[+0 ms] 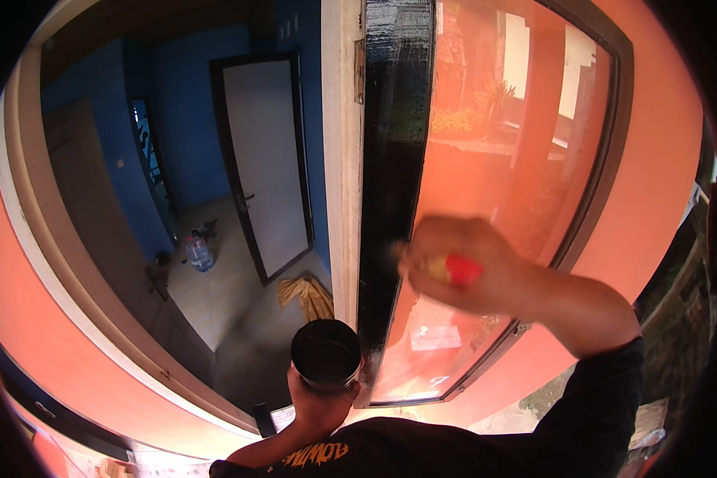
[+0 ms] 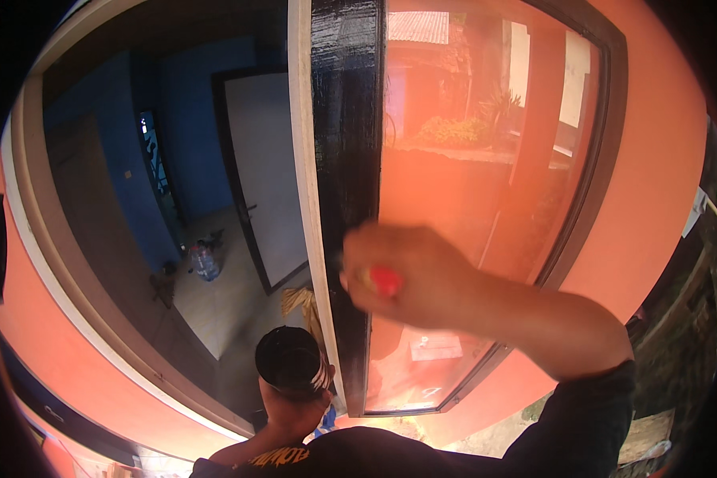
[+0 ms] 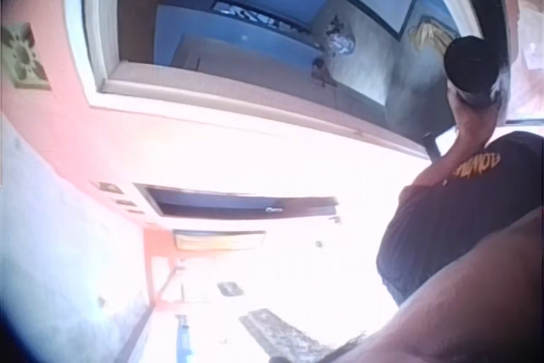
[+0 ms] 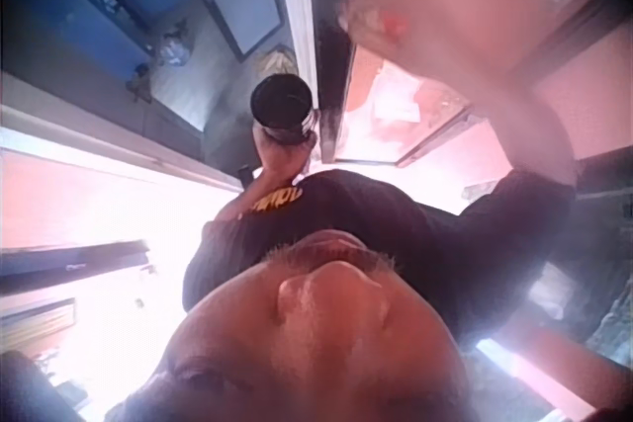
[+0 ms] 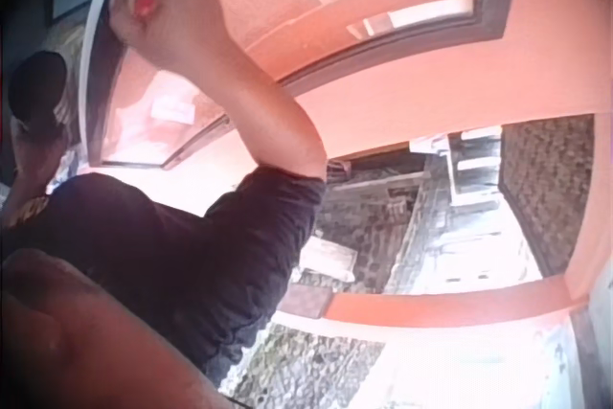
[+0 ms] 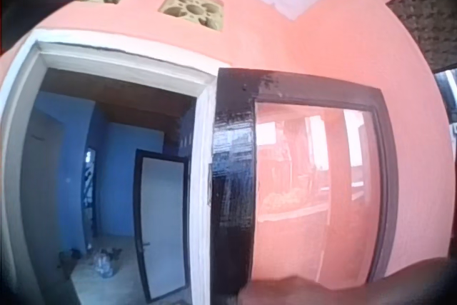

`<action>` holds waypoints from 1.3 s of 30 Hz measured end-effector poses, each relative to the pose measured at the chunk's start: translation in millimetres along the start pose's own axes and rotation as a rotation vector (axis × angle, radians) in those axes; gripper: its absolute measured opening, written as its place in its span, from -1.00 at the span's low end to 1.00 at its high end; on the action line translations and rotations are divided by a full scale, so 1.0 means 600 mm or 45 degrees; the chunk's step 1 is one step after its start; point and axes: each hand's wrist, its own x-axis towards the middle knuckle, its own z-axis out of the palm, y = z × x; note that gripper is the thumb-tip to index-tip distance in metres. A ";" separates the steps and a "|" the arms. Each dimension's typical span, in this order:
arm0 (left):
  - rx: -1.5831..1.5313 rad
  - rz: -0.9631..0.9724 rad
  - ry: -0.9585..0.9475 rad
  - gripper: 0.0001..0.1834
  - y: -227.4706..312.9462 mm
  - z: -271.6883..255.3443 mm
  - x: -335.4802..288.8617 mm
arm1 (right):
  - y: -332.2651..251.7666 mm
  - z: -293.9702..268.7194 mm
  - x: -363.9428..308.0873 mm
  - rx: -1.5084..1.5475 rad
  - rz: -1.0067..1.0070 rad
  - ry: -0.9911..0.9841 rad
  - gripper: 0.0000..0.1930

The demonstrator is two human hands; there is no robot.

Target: The person paints a door frame black using a brush and a small paint can. They repeatedly dip the brush into the can and apply paint along the vertical edge of the frame, occasionally wiping excess paint with a cloth.

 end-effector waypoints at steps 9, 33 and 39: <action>-0.025 -0.056 0.018 -0.20 -0.008 0.004 0.002 | -0.068 -0.191 0.246 -0.825 -0.340 0.836 -0.84; -0.031 -0.129 0.078 -0.28 -0.011 -0.028 0.017 | 0.000 -0.175 0.214 -0.754 -0.271 0.470 -0.88; 0.036 -0.142 0.048 -0.28 -0.001 -0.027 0.018 | -0.051 -0.077 0.058 -0.269 -0.071 -0.075 -0.87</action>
